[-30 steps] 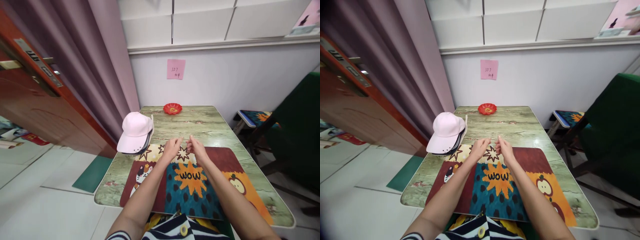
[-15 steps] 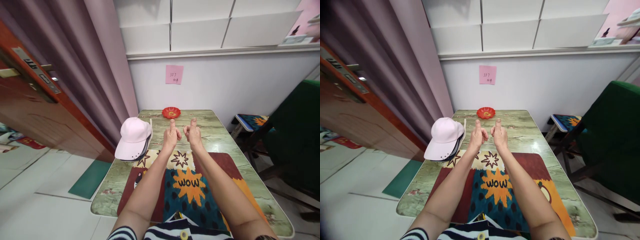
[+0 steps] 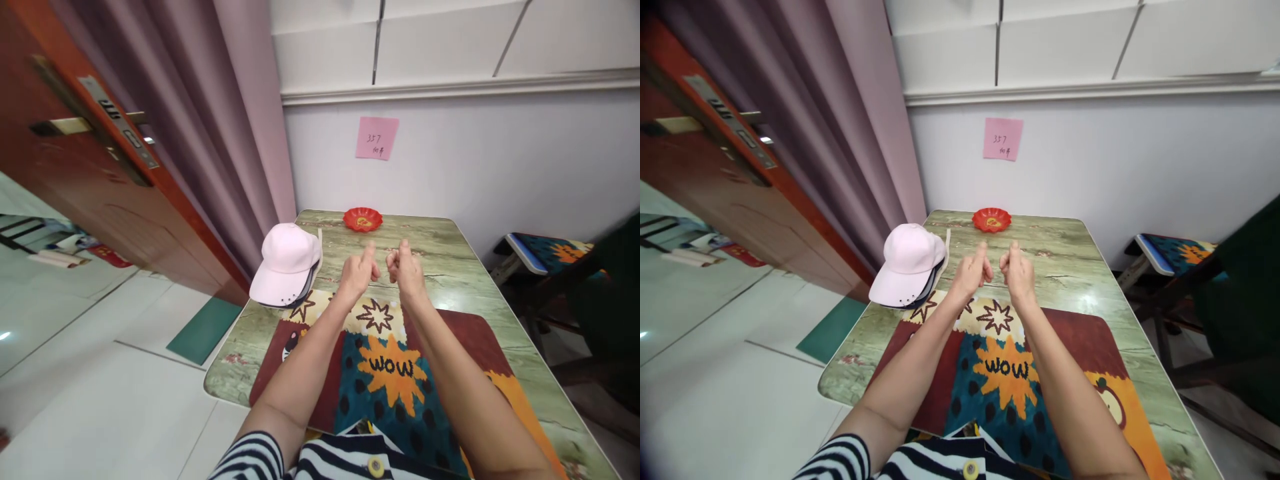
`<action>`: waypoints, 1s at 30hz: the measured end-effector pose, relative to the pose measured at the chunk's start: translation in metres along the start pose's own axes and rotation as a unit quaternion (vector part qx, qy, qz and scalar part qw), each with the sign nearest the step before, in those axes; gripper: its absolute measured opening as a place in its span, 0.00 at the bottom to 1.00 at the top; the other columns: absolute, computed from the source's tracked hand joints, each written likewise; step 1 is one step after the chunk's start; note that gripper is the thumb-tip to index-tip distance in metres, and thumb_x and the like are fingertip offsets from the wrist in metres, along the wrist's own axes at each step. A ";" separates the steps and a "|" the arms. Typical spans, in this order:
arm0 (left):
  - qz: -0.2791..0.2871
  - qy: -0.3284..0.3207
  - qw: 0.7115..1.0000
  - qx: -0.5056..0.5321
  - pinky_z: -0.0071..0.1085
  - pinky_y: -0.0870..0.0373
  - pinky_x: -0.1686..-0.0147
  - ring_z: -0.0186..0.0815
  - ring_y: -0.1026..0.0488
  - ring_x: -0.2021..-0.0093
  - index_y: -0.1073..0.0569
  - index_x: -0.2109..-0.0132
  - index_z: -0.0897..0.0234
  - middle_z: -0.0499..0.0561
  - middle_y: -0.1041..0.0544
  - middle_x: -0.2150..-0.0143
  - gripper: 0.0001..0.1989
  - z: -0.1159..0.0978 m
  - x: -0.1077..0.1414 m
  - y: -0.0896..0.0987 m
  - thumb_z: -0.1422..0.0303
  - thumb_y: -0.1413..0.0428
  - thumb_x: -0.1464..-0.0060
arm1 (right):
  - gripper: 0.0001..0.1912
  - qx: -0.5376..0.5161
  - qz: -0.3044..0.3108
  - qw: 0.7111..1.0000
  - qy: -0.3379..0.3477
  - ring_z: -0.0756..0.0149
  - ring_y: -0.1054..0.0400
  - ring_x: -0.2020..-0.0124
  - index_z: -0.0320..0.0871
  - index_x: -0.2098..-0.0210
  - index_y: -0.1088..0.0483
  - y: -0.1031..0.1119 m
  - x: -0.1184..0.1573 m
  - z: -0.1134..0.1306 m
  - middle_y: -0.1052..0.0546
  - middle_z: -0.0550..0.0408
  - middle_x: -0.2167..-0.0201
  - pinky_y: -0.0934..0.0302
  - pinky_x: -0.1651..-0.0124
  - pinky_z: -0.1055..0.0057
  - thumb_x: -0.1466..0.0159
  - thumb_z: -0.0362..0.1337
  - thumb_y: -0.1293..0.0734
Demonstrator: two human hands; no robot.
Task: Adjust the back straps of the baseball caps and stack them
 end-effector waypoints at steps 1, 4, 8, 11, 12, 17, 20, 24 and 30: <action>0.021 -0.008 0.999 -0.024 0.32 0.32 0.66 0.36 0.25 0.74 0.26 0.78 0.62 0.53 0.23 0.78 0.38 0.008 0.004 -0.001 0.41 0.62 0.35 | 0.34 -0.009 -0.005 1.000 0.006 0.70 0.45 0.82 0.45 0.74 0.33 0.000 0.004 -0.006 0.39 0.61 0.85 0.46 0.76 0.71 0.35 0.69 0.44; 0.045 -0.041 0.985 -0.164 0.35 0.30 0.62 0.41 0.22 0.66 0.22 0.70 0.62 0.54 0.20 0.71 0.25 0.045 0.025 -0.007 0.52 0.52 0.35 | 0.24 -0.010 -0.019 1.000 -0.007 0.68 0.35 0.76 0.45 0.61 0.27 0.002 0.019 -0.041 0.27 0.59 0.76 0.38 0.70 0.70 0.39 0.60 0.32; -0.012 -0.099 0.945 -0.310 0.43 0.32 0.42 0.49 0.27 0.43 0.23 0.48 0.66 0.63 0.22 0.45 0.15 0.104 0.062 -0.013 0.65 0.44 0.39 | 0.23 0.067 -0.021 0.995 -0.076 0.63 0.28 0.72 0.44 0.56 0.26 0.011 0.045 -0.101 0.18 0.50 0.62 0.34 0.68 0.68 0.39 0.56 0.33; -0.008 -0.140 0.930 -0.339 0.46 0.38 0.35 0.49 0.32 0.37 0.24 0.45 0.65 0.63 0.26 0.39 0.16 0.131 0.079 -0.015 0.67 0.45 0.38 | 0.20 0.140 -0.023 0.988 -0.064 0.60 0.27 0.72 0.44 0.61 0.24 0.017 0.060 -0.126 0.18 0.51 0.69 0.34 0.63 0.65 0.39 0.54 0.35; -0.006 -0.151 0.928 -0.339 0.47 0.39 0.34 0.48 0.32 0.37 0.24 0.45 0.65 0.62 0.26 0.39 0.16 0.136 0.081 -0.015 0.67 0.46 0.37 | 0.20 0.161 -0.021 0.985 -0.051 0.59 0.27 0.71 0.45 0.62 0.23 0.017 0.063 -0.129 0.18 0.52 0.69 0.35 0.61 0.64 0.39 0.54 0.35; -0.024 -0.175 0.941 -0.290 0.47 0.35 0.37 0.48 0.29 0.40 0.23 0.48 0.64 0.60 0.23 0.43 0.14 0.147 0.076 -0.016 0.66 0.43 0.39 | 0.20 0.247 0.007 0.969 -0.006 0.56 0.25 0.67 0.46 0.63 0.22 0.018 0.067 -0.130 0.17 0.52 0.68 0.38 0.60 0.65 0.37 0.53 0.38; -0.067 -0.172 0.959 -0.213 0.45 0.30 0.41 0.45 0.26 0.44 0.23 0.47 0.62 0.59 0.21 0.47 0.14 0.152 0.074 -0.012 0.67 0.44 0.39 | 0.21 0.239 0.018 0.971 -0.014 0.57 0.25 0.68 0.46 0.61 0.22 0.019 0.066 -0.133 0.17 0.52 0.68 0.39 0.62 0.66 0.36 0.54 0.38; -0.229 -0.205 0.934 -0.183 0.43 0.30 0.42 0.44 0.25 0.44 0.26 0.43 0.61 0.60 0.21 0.47 0.17 0.146 0.078 0.010 0.70 0.49 0.36 | 0.20 0.250 0.016 0.968 -0.012 0.58 0.26 0.69 0.46 0.62 0.22 0.022 0.065 -0.134 0.18 0.53 0.69 0.40 0.63 0.67 0.36 0.54 0.37; -0.506 -0.196 0.815 -0.203 0.48 0.41 0.35 0.48 0.32 0.38 0.29 0.44 0.65 0.63 0.27 0.44 0.19 0.125 0.102 0.064 0.69 0.41 0.42 | 0.20 0.250 0.018 0.968 -0.013 0.59 0.27 0.70 0.47 0.62 0.22 0.023 0.065 -0.133 0.19 0.54 0.70 0.41 0.63 0.67 0.37 0.54 0.38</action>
Point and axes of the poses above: each hand's wrist, its own x-axis away from the middle knuckle, its own y-axis out of the back of the hand, z = x × y, the point moved 1 cm from there along -x, towards the middle knuckle
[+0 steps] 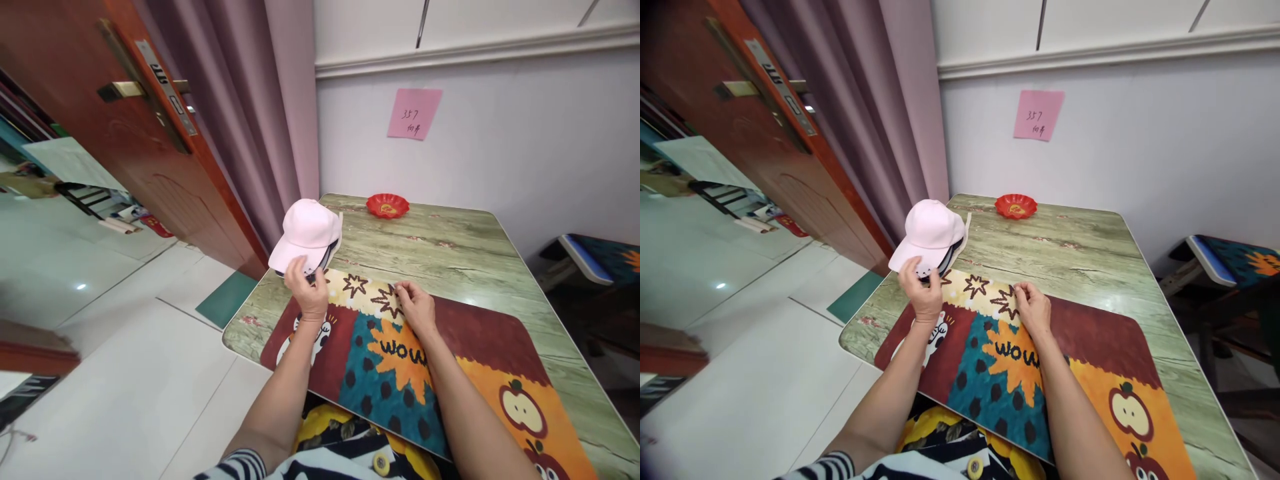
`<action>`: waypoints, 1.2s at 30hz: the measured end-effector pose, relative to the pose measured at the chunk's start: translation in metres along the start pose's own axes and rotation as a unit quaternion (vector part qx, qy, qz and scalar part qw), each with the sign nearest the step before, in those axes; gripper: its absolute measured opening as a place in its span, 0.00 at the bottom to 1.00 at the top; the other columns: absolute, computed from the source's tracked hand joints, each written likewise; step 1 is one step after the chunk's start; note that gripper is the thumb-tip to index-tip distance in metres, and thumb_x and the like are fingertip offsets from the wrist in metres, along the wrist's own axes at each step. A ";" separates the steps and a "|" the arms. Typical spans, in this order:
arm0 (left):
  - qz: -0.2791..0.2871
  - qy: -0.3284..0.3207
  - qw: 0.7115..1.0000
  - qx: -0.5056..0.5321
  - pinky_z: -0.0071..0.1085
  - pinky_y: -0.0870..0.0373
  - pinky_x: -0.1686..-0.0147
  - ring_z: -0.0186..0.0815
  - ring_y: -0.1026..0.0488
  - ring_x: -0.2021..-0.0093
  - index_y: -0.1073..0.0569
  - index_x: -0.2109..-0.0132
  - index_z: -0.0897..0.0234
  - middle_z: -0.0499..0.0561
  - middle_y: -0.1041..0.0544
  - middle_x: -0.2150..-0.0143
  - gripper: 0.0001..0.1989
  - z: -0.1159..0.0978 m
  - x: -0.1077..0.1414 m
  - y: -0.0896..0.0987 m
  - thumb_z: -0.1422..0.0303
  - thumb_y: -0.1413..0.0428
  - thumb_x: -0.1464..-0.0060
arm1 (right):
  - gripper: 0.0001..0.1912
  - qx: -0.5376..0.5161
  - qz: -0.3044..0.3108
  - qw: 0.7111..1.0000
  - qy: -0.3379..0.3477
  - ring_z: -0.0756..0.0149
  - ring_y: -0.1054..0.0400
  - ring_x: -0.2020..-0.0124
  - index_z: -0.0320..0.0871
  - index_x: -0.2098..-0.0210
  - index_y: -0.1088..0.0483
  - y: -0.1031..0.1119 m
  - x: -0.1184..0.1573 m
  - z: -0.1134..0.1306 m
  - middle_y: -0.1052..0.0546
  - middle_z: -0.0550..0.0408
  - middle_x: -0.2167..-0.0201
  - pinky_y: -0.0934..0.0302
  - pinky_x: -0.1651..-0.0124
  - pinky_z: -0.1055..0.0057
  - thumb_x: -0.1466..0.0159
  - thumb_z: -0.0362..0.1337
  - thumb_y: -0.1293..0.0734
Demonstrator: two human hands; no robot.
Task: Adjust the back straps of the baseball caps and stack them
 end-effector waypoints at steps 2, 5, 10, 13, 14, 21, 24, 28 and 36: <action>-0.080 0.083 0.993 0.005 0.46 0.40 0.37 0.47 0.33 0.39 0.32 0.45 0.63 0.61 0.30 0.44 0.22 0.010 -0.009 0.014 0.68 0.38 0.46 | 0.21 -0.003 0.002 1.000 0.004 0.60 0.27 0.70 0.46 0.62 0.23 0.000 0.000 0.000 0.19 0.54 0.70 0.41 0.63 0.67 0.37 0.54 0.38; -0.161 0.255 0.950 0.084 0.37 0.31 0.50 0.37 0.28 0.53 0.35 0.49 0.61 0.54 0.29 0.50 0.24 0.029 -0.018 0.028 0.66 0.35 0.51 | 0.20 0.002 0.001 1.000 0.006 0.60 0.28 0.70 0.47 0.62 0.22 -0.002 -0.001 0.000 0.19 0.54 0.70 0.42 0.64 0.67 0.37 0.54 0.39; -0.092 0.472 0.841 0.250 0.25 0.36 0.74 0.26 0.33 0.76 0.33 0.60 0.64 0.44 0.29 0.69 0.23 0.039 -0.023 0.033 0.56 0.32 0.56 | 0.20 0.020 -0.007 1.000 0.010 0.59 0.28 0.70 0.47 0.63 0.22 -0.002 -0.001 0.003 0.20 0.55 0.72 0.43 0.64 0.67 0.37 0.53 0.39; -0.048 0.498 0.822 0.274 0.24 0.42 0.79 0.25 0.36 0.79 0.29 0.64 0.66 0.44 0.28 0.73 0.23 0.033 -0.026 0.034 0.55 0.30 0.60 | 0.19 0.011 -0.008 1.000 0.015 0.60 0.28 0.70 0.47 0.63 0.22 -0.001 0.000 0.005 0.20 0.55 0.72 0.43 0.64 0.67 0.37 0.52 0.39; -0.043 0.501 0.819 0.277 0.23 0.44 0.80 0.24 0.37 0.80 0.29 0.65 0.66 0.43 0.28 0.74 0.23 0.031 -0.028 0.034 0.56 0.30 0.61 | 0.19 0.009 -0.008 1.000 0.017 0.60 0.28 0.70 0.47 0.64 0.22 0.000 0.001 0.005 0.20 0.55 0.72 0.43 0.64 0.68 0.37 0.52 0.39; -0.053 0.511 0.809 0.286 0.23 0.53 0.83 0.22 0.44 0.83 0.31 0.70 0.65 0.38 0.36 0.80 0.19 0.028 -0.045 0.030 0.64 0.29 0.62 | 0.18 0.014 -0.010 1.000 0.011 0.59 0.27 0.69 0.48 0.63 0.23 -0.001 0.000 0.004 0.19 0.55 0.72 0.44 0.65 0.68 0.37 0.51 0.39; -0.084 0.524 0.798 0.287 0.22 0.42 0.78 0.24 0.36 0.79 0.30 0.67 0.65 0.41 0.29 0.76 0.15 0.026 -0.048 0.027 0.68 0.32 0.58 | 0.19 0.011 -0.007 1.000 0.015 0.59 0.27 0.69 0.48 0.63 0.23 -0.002 -0.001 0.003 0.19 0.55 0.71 0.43 0.64 0.67 0.37 0.52 0.39; -0.097 0.502 0.795 0.326 0.24 0.35 0.71 0.27 0.29 0.73 0.31 0.66 0.63 0.44 0.25 0.71 0.14 0.019 -0.055 0.022 0.70 0.33 0.55 | 0.19 0.015 -0.006 1.000 0.016 0.59 0.27 0.69 0.47 0.63 0.23 -0.002 -0.002 0.002 0.19 0.55 0.71 0.43 0.64 0.67 0.37 0.52 0.39; -0.005 0.436 0.783 0.443 0.26 0.29 0.66 0.30 0.25 0.65 0.29 0.63 0.62 0.49 0.20 0.62 0.15 -0.014 -0.061 0.015 0.65 0.31 0.54 | 0.20 -0.003 -0.002 1.000 0.019 0.60 0.29 0.70 0.47 0.64 0.22 -0.004 -0.003 -0.001 0.20 0.54 0.72 0.40 0.64 0.66 0.36 0.54 0.37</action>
Point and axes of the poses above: each hand's wrist, its own x-axis away from the middle knuckle, its own y-axis out of the back of the hand, z = x × y, the point moved 1 cm from there along -x, towards the middle knuckle
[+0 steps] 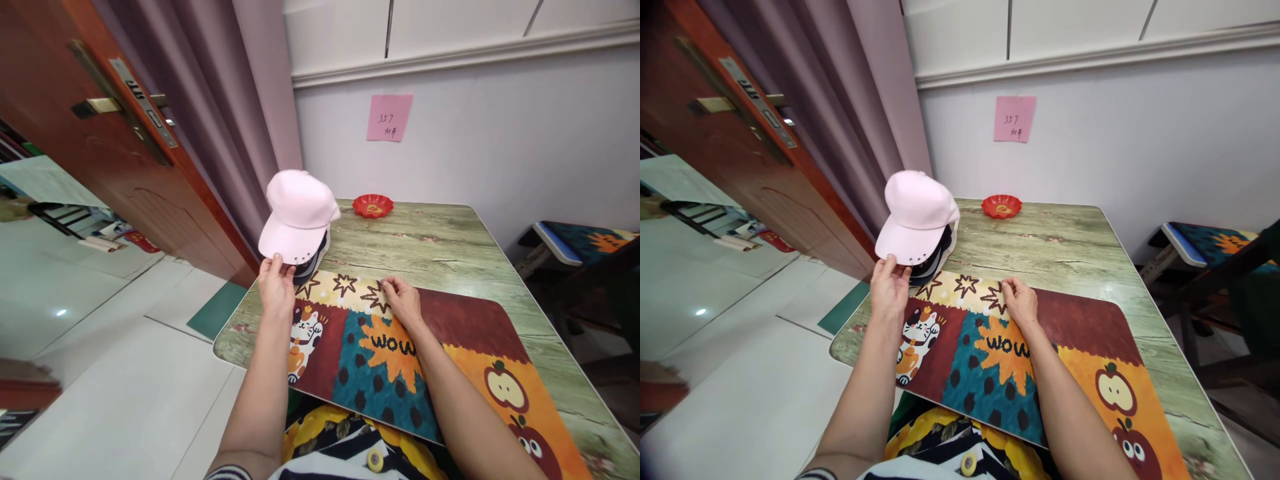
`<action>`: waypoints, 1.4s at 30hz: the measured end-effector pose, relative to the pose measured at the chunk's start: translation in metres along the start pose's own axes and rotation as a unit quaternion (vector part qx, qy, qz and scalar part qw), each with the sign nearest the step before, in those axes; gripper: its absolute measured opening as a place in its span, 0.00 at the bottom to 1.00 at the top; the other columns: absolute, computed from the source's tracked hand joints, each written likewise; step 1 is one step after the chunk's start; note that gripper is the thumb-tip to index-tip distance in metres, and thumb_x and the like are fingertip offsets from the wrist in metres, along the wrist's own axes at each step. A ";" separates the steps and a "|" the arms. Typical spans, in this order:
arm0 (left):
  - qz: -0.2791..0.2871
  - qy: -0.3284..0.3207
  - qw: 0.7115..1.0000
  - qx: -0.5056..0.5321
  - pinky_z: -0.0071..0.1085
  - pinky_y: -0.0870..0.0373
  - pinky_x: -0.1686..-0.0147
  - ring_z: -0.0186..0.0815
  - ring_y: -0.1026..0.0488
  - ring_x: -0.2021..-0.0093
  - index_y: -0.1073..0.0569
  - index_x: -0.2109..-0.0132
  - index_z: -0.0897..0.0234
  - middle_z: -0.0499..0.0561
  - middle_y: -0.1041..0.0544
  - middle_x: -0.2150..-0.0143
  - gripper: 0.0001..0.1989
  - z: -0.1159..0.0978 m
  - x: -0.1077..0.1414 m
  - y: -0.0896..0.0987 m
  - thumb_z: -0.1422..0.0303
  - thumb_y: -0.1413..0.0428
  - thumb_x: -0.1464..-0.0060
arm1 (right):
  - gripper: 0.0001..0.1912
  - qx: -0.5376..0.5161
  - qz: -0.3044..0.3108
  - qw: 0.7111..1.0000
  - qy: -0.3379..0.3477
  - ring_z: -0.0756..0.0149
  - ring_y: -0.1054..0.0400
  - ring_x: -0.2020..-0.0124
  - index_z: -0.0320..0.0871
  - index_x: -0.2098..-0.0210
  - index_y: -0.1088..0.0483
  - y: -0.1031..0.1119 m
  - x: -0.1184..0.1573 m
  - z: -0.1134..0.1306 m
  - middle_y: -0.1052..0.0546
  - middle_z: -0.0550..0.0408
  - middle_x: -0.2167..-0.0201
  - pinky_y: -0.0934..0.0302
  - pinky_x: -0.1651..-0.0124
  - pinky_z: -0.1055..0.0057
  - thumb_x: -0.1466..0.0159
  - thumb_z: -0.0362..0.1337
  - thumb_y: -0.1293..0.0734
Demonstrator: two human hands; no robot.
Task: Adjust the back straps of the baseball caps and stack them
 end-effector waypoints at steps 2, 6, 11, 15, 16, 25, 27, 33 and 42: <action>0.072 0.051 0.996 -0.003 0.27 0.27 0.65 0.32 0.24 0.62 0.26 0.60 0.61 0.50 0.19 0.57 0.15 0.011 0.016 -0.012 0.67 0.31 0.54 | 0.23 -0.066 0.004 0.998 -0.008 0.61 0.29 0.70 0.45 0.62 0.23 0.000 0.000 0.000 0.19 0.53 0.70 0.37 0.63 0.66 0.37 0.58 0.35; 0.170 0.208 0.963 0.023 0.31 0.23 0.61 0.37 0.21 0.58 0.23 0.51 0.61 0.53 0.18 0.50 0.21 0.055 0.058 -0.030 0.73 0.32 0.54 | 0.33 -0.374 0.048 0.925 -0.042 0.59 0.24 0.58 0.47 0.48 0.28 0.003 -0.003 0.006 0.20 0.47 0.51 0.29 0.53 0.62 0.39 0.66 0.35; 0.201 0.340 0.918 0.030 0.30 0.20 0.60 0.34 0.20 0.61 0.22 0.52 0.62 0.52 0.17 0.55 0.19 0.106 0.097 -0.028 0.75 0.32 0.53 | 0.30 -0.578 0.101 0.807 -0.067 0.56 0.29 0.40 0.52 0.44 0.30 0.013 -0.008 0.012 0.24 0.53 0.41 0.30 0.42 0.55 0.39 0.61 0.32; 0.259 0.392 0.883 0.010 0.38 0.19 0.53 0.39 0.19 0.57 0.23 0.50 0.64 0.55 0.17 0.52 0.20 0.118 0.092 -0.024 0.72 0.32 0.51 | 0.23 -0.613 0.032 0.783 -0.100 0.59 0.27 0.42 0.52 0.49 0.28 0.014 -0.015 0.004 0.20 0.58 0.47 0.31 0.39 0.57 0.43 0.43 0.25; 0.265 0.398 0.878 0.015 0.41 0.20 0.50 0.42 0.19 0.54 0.24 0.48 0.63 0.56 0.17 0.50 0.21 0.118 0.086 -0.026 0.68 0.32 0.49 | 0.22 -0.616 0.028 0.780 -0.102 0.59 0.26 0.43 0.52 0.50 0.27 0.014 -0.016 0.002 0.19 0.59 0.48 0.30 0.39 0.58 0.43 0.42 0.25; 0.256 0.343 0.904 0.001 0.38 0.27 0.45 0.43 0.18 0.57 0.21 0.60 0.67 0.53 0.16 0.63 0.15 0.137 0.020 -0.053 0.74 0.32 0.59 | 0.24 -0.567 0.030 0.816 -0.108 0.55 0.22 0.52 0.48 0.50 0.27 0.017 -0.021 -0.004 0.17 0.56 0.54 0.28 0.44 0.56 0.47 0.37 0.28; 0.262 0.327 0.908 0.008 0.36 0.27 0.48 0.40 0.19 0.59 0.21 0.59 0.66 0.52 0.16 0.63 0.16 0.142 0.019 -0.050 0.74 0.32 0.59 | 0.24 -0.550 0.031 0.827 -0.110 0.54 0.22 0.54 0.47 0.51 0.27 0.020 -0.022 -0.004 0.17 0.56 0.57 0.28 0.47 0.55 0.49 0.36 0.29; 0.289 0.322 0.901 0.013 0.34 0.28 0.50 0.38 0.22 0.53 0.21 0.50 0.64 0.56 0.18 0.51 0.21 0.147 0.015 -0.039 0.59 0.33 0.49 | 0.26 -0.515 -0.008 0.855 -0.059 0.56 0.23 0.53 0.51 0.49 0.30 0.030 -0.025 0.008 0.19 0.57 0.54 0.29 0.48 0.57 0.47 0.40 0.27; 0.242 0.289 0.924 0.067 0.43 0.31 0.40 0.49 0.31 0.36 0.22 0.47 0.58 0.55 0.20 0.44 0.26 0.148 0.007 -0.050 0.45 0.42 0.43 | 0.08 -0.146 -0.061 0.974 0.160 0.54 0.27 0.51 0.48 0.61 0.22 0.061 -0.043 0.033 0.19 0.52 0.56 0.36 0.42 0.55 0.40 0.41 0.30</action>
Point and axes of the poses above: each hand's wrist, its own x-axis away from the middle knuckle, its own y-axis out of the back of the hand, z = x × y, the point moved 1 cm from there along -x, towards the middle knuckle
